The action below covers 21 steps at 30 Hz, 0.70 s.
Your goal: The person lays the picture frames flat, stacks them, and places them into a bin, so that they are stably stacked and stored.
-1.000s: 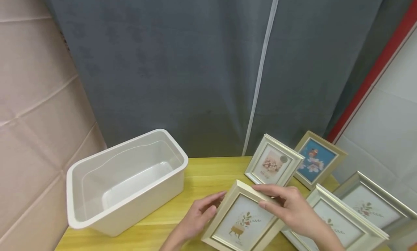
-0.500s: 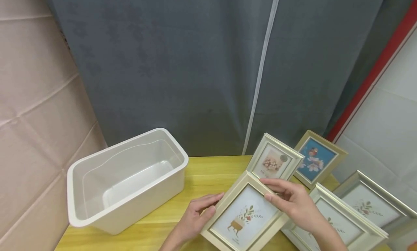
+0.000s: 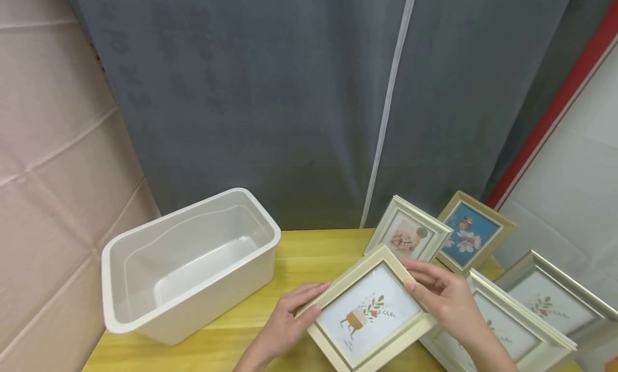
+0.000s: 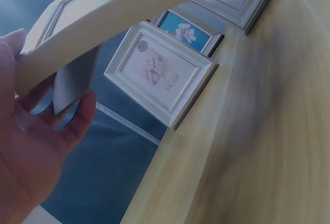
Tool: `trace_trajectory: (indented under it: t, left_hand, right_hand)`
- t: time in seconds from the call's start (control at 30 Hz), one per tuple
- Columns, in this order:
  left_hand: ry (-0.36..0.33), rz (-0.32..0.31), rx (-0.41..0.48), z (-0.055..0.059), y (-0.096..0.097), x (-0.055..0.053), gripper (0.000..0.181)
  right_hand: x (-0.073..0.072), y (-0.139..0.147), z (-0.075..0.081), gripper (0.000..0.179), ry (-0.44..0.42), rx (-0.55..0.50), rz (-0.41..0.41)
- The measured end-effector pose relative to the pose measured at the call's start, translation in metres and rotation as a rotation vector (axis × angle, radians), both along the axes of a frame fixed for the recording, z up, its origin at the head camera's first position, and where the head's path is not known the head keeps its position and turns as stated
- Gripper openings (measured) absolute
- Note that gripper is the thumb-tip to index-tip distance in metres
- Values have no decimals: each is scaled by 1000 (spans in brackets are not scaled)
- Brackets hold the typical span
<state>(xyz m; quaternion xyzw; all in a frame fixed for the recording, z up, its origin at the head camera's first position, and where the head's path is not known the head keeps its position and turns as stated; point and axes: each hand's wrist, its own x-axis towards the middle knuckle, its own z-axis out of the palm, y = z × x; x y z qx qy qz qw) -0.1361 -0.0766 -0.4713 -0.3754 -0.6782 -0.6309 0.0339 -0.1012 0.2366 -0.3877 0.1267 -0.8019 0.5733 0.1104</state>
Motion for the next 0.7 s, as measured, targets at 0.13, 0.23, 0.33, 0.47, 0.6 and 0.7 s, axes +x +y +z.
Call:
trace_trajectory:
  t: [0.13, 0.23, 0.33, 0.47, 0.6, 0.7]
  left_hand:
    - [-41, -17, 45, -2, 0, -1, 42]
    - [-70, -36, 81, -4, -1, -1, 40]
    - [-112, -4, 77, -5, -3, -2, 37]
    - [-183, 64, 32, -6, -8, -3, 33]
    - [-288, 76, 18, -8, -15, -5, 31]
    - [-371, 82, 23, -10, -20, -8, 32]
  right_hand:
    - [4, 0, -4, 38, -68, -42, -58]
    - [6, -2, -7, 40, -108, -63, -106]
    - [7, -4, -11, 42, -158, -86, -161]
    - [9, -8, -18, 45, -255, -142, -201]
    - [13, -15, -30, 45, -318, -194, -227]
    - [16, -23, -39, 44, -331, -199, -253]
